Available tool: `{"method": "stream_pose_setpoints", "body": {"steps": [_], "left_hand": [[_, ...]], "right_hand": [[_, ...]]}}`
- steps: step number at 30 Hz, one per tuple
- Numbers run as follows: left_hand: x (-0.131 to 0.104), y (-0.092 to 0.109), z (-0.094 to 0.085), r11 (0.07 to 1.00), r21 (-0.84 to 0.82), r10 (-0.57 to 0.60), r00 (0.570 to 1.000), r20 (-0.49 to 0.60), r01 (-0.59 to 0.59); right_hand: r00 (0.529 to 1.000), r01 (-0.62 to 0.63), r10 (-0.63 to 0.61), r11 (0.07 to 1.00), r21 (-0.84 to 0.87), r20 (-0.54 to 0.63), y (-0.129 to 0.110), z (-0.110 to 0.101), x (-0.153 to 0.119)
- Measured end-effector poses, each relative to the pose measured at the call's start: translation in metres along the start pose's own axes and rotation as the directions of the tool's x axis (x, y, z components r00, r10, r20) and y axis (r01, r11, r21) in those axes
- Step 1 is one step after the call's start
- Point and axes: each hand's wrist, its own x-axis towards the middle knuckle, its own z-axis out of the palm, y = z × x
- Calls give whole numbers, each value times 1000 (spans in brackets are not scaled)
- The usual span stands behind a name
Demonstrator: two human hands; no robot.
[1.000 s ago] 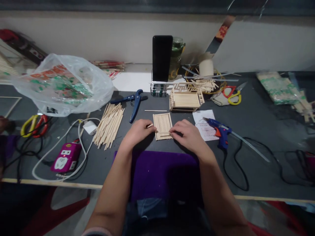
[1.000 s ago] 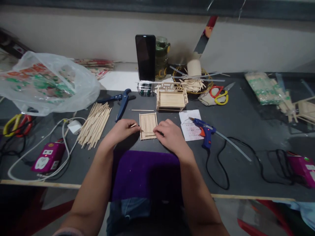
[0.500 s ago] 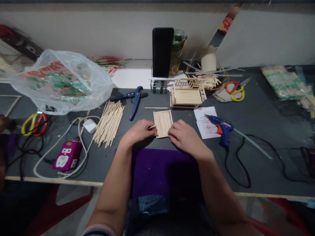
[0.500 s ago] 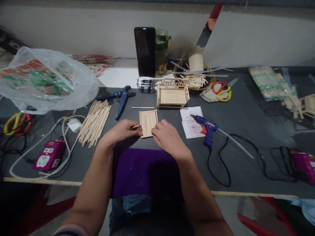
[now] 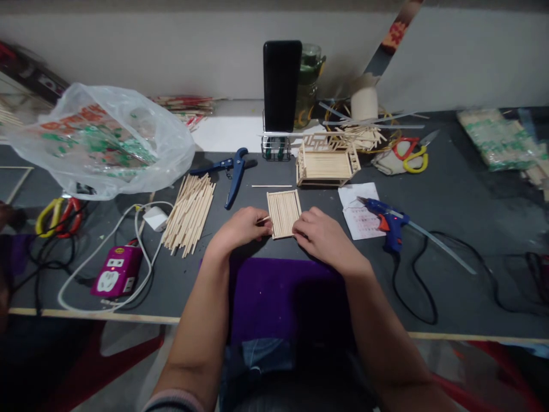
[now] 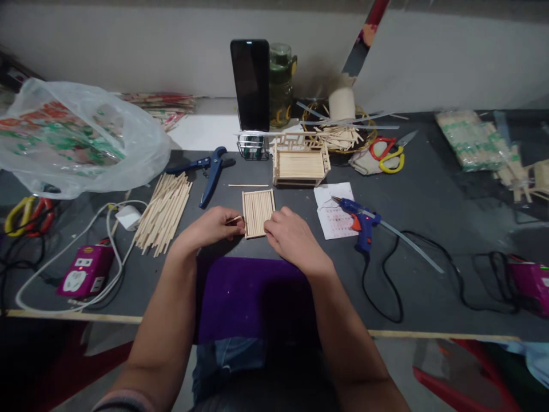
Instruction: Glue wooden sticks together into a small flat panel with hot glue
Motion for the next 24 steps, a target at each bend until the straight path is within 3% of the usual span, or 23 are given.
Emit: {"method": "stream_pose_setpoints", "body": {"steps": [3, 6, 9, 17, 21, 24], "left_hand": [[-2, -5, -5, 995, 94, -10, 985, -170, 26], [-5, -9, -9, 949, 260, -80, 936, -344, 177], [-7, -8, -9, 864, 413, -131, 920, -370, 289], [-6, -1, -4, 826, 489, -106, 930, -352, 279], [-10, 7, -2, 866, 468, 36, 911, -410, 176], [-10, 20, 8, 897, 435, 214, 937, -277, -77]], "right_hand": [[1000, 3, -3, 1000, 7, -3, 0, 1, 0], [1000, -2, 2, 1000, 13, -1, 1, 2, 0], [1000, 0, 1, 1000, 18, -9, 2, 2, 0], [1000, -1, 1, 1000, 24, -19, 1, 2, 1], [1000, -7, 7, 1000, 30, -1, 2, 1, 1], [1000, -5, 5, 1000, 31, 3, 3, 3, 1]]}}
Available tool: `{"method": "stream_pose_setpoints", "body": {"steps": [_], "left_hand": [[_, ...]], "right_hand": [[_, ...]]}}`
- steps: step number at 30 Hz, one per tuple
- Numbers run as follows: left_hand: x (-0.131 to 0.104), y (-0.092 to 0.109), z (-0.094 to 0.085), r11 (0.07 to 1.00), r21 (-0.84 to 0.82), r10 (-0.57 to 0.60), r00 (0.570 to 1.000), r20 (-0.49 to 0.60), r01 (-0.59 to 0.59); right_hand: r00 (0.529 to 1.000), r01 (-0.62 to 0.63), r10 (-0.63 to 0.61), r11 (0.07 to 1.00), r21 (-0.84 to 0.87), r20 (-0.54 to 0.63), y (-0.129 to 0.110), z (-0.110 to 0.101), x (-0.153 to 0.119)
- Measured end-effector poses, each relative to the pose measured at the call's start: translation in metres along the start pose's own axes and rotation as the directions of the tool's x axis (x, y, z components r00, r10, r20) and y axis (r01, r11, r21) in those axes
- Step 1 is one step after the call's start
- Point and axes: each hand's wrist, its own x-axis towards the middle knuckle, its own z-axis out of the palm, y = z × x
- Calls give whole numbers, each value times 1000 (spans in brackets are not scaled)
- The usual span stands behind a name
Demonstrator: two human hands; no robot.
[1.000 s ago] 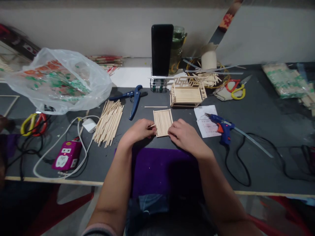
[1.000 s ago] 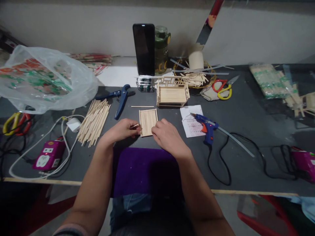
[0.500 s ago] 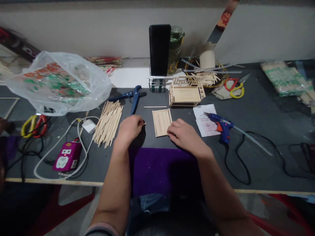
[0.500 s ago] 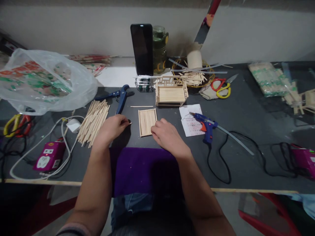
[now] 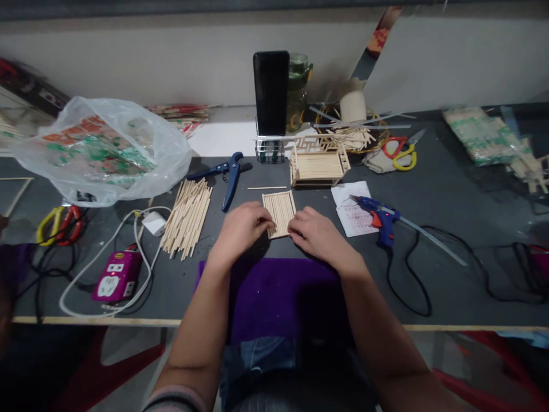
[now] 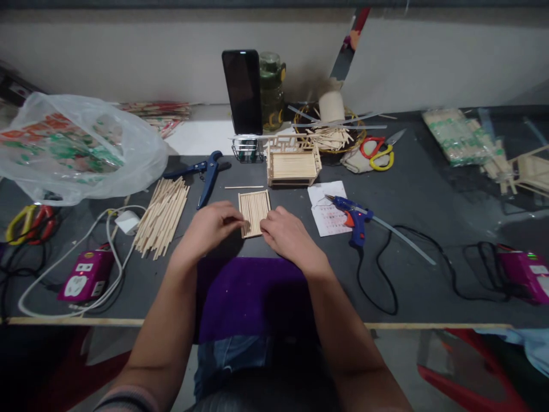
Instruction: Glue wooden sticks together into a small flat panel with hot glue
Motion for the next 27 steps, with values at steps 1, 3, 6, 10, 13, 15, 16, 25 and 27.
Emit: {"method": "stream_pose_setpoints", "body": {"steps": [1, 3, 6, 10, 13, 15, 16, 25, 27], "left_hand": [[0, 6, 3, 998, -28, 60, 997, 51, -59], [1, 15, 9, 994, -19, 109, 985, 136, -108], [3, 22, 18, 995, 43, 81, 979, 184, -91], [5, 20, 21, 996, 38, 66, 980, 188, -75], [7, 18, 20, 995, 34, 85, 977, 197, -94], [7, 18, 19, 994, 45, 92, 974, 208, -104], [7, 18, 19, 993, 52, 93, 973, 211, -106], [8, 16, 22, 992, 29, 113, 977, 181, -120], [9, 15, 22, 992, 27, 113, 977, 180, -120]], "right_hand": [[1000, 1, -1, 1000, -2, 0, 0, 1, 0], [1000, -2, 2, 1000, -9, -3, 1, 4, 1], [1000, -13, 13, 1000, -8, 0, 1, 4, 2], [1000, -11, 13, 989, 150, -12, 9, -8, -3], [981, -120, 161, 945, 305, -112, 18, -20, -14], [942, -231, 301, 902, 366, -148, 21, -21, -23], [925, -273, 352, 879, 391, -146, 21, -19, -27], [878, -300, 445, 799, 521, -178, 1, 21, -36], [867, -292, 454, 797, 529, -205, 0, 22, -34]]}}
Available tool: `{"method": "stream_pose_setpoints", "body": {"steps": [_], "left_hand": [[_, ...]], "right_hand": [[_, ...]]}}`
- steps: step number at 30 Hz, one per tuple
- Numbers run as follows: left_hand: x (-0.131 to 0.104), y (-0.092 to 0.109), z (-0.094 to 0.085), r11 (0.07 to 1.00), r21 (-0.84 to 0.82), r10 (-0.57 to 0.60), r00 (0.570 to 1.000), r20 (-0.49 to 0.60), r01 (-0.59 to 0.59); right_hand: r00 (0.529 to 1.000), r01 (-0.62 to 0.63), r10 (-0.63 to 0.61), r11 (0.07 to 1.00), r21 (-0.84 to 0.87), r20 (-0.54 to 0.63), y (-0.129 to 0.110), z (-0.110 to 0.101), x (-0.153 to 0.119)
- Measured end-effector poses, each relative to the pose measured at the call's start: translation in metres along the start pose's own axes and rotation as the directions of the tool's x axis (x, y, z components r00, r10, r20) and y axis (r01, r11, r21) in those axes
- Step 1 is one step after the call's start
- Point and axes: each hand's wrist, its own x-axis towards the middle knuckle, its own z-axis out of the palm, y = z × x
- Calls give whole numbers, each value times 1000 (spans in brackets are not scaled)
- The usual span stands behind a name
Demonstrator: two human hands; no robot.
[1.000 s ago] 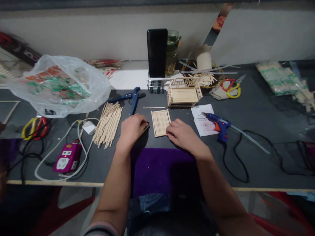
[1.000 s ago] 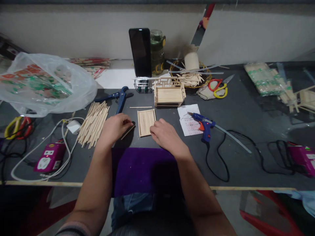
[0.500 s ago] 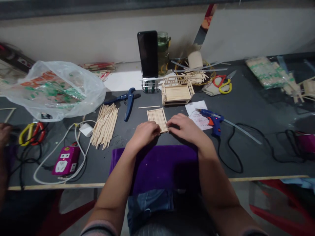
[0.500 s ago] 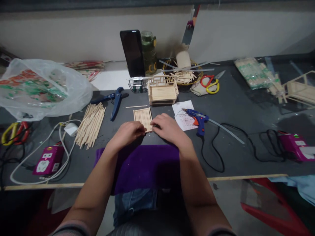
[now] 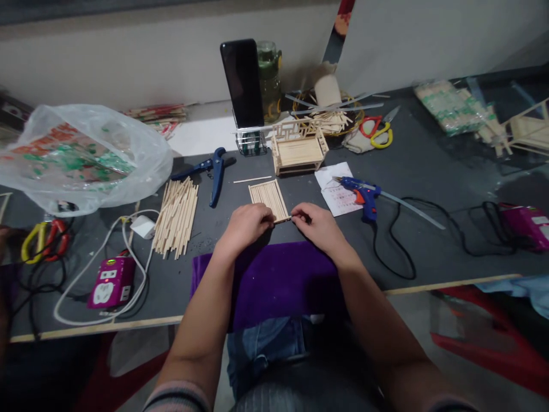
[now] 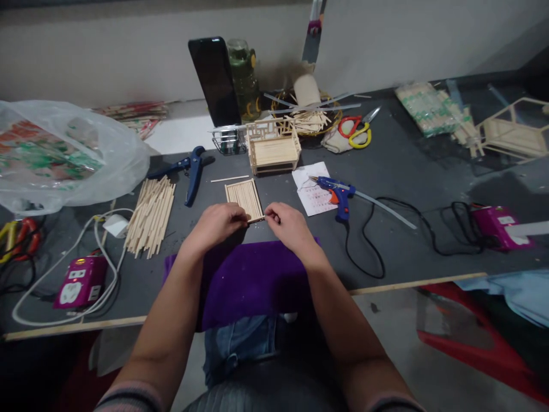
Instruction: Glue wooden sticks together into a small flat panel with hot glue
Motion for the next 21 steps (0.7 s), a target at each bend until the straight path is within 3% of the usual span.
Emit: {"method": "stream_pose_setpoints", "body": {"steps": [21], "left_hand": [[1, 0, 3, 1000, 13, -1, 1000, -20, 1]], "right_hand": [[1000, -16, 16, 1000, -1, -26, -2, 8, 1]]}}
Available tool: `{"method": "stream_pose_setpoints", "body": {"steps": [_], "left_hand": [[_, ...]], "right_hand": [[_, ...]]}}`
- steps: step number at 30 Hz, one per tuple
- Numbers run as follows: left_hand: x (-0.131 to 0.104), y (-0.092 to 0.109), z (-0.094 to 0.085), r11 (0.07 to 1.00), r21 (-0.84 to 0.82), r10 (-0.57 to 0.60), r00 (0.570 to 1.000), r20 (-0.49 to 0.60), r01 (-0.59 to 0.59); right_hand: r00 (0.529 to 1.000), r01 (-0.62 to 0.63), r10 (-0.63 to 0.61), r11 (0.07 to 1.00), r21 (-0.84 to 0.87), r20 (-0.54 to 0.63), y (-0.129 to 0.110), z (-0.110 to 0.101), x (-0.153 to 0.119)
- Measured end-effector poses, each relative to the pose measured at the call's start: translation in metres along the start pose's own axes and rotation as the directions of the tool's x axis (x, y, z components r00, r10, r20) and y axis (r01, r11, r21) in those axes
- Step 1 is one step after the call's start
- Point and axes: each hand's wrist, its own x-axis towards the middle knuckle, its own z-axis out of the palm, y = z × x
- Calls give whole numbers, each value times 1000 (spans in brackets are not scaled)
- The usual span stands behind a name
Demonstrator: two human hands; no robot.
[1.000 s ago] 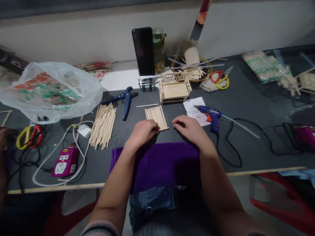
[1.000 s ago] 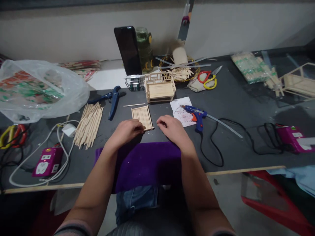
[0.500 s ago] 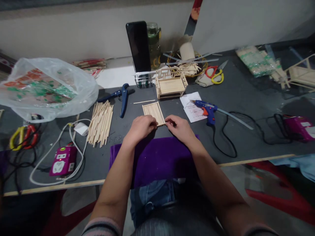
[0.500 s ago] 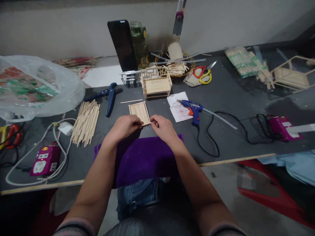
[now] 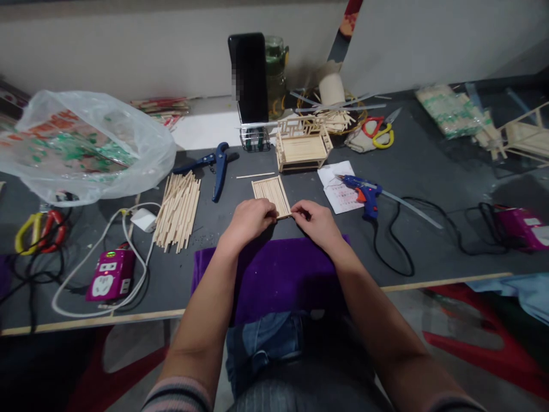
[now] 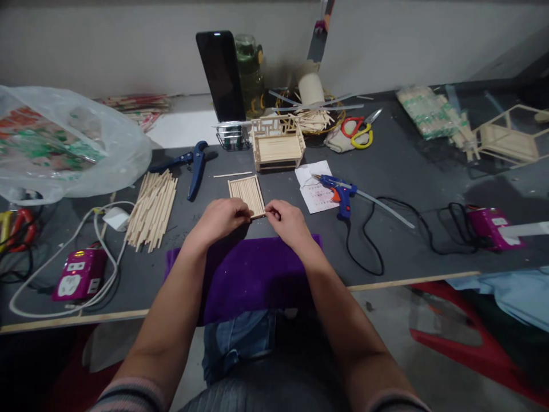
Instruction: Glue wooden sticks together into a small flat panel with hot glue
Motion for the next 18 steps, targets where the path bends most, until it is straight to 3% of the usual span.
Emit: {"method": "stream_pose_setpoints", "body": {"steps": [10, 18], "left_hand": [[-2, 4, -4, 1000, -16, -20, 1000, 17, 20], [-9, 8, -16, 996, -91, 14, 999, -48, -19]], "right_hand": [[1000, -2, 2, 1000, 4, -17, 1, 2, -1], [999, 4, 3, 993, 120, -53, -7, -4, 0]]}}
